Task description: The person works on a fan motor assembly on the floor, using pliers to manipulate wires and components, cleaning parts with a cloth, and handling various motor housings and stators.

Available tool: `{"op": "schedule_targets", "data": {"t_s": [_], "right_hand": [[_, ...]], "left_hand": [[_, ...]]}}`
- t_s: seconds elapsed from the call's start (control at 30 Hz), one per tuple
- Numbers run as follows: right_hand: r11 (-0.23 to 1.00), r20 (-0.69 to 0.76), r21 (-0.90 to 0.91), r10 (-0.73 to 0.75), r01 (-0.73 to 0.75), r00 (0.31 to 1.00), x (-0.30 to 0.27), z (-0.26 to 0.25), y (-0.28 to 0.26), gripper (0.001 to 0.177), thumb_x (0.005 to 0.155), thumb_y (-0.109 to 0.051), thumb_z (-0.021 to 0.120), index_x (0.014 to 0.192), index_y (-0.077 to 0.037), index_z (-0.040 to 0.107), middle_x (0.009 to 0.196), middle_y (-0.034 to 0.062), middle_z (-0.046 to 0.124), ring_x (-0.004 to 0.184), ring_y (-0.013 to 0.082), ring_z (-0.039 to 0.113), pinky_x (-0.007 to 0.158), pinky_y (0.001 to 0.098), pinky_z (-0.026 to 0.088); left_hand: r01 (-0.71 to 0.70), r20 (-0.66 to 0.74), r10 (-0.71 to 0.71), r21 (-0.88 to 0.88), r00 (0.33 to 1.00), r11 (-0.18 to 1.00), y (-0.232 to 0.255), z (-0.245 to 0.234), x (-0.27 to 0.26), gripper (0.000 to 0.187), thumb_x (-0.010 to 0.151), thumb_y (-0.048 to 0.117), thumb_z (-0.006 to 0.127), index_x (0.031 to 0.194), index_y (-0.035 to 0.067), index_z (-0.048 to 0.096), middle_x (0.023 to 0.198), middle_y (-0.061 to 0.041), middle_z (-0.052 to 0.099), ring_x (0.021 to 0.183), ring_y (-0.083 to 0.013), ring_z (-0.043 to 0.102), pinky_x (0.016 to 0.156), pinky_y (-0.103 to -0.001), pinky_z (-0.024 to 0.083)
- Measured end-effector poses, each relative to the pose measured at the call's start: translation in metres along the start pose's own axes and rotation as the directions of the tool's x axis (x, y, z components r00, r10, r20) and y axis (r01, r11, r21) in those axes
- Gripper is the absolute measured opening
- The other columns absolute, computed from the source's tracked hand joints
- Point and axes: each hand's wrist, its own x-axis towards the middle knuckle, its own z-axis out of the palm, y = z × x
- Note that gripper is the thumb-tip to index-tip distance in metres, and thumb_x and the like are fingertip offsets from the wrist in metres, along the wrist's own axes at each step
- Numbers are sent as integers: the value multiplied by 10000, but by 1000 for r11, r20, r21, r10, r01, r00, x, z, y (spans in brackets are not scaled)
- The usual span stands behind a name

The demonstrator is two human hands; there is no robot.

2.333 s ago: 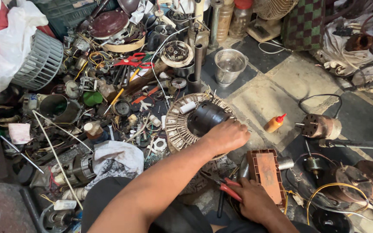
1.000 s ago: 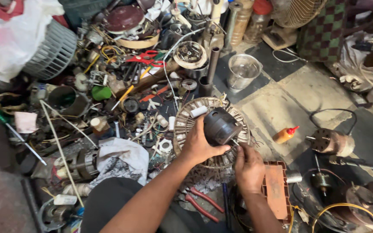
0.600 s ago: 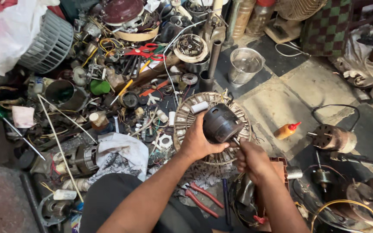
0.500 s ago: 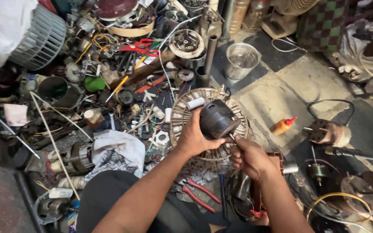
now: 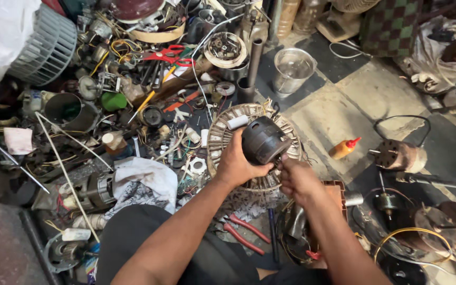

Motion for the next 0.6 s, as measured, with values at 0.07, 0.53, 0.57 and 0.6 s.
{"op": "schedule_targets", "data": {"t_s": [0.07, 0.53, 0.57, 0.6], "right_hand": [[993, 46, 86, 80, -84, 996, -3, -9, -11, 273, 1058, -315, 548, 1067, -68, 664, 763, -111, 496, 639, 73, 512, 594, 277, 407], [897, -154, -363, -325, 253, 933, -19, 7, -12, 285, 1031, -306, 579, 1123, -48, 659, 795, 66, 619, 680, 222, 622, 633, 373, 484], [991, -74, -120, -65, 56, 995, -14, -1, -20, 287, 1029, -305, 581, 1127, -47, 659, 798, 78, 627, 683, 232, 630, 636, 380, 489], [996, 28, 14, 90, -91, 996, -14, -6, -25, 289, 1027, -305, 583, 1131, -46, 659, 800, 91, 636, 686, 243, 638, 639, 387, 494]], "left_hand": [[95, 65, -95, -4, 993, 995, 2, 0, 0, 1094, 540, 438, 942, 1441, 111, 413, 1279, -201, 667, 1166, -375, 682, 980, -458, 546], [56, 69, -60, 62, 996, 996, 0, 5, 3, 1139, 551, 484, 961, 1433, 79, 365, 1243, -249, 649, 1136, -434, 653, 951, -500, 527], [55, 66, -59, 62, 996, 997, 0, 4, 2, 1131, 557, 491, 960, 1427, 74, 369, 1240, -246, 652, 1136, -426, 659, 953, -494, 530], [55, 70, -59, 61, 996, 997, 0, 2, -1, 1131, 557, 491, 960, 1427, 74, 369, 1240, -246, 652, 1136, -426, 659, 953, -494, 530]]}}
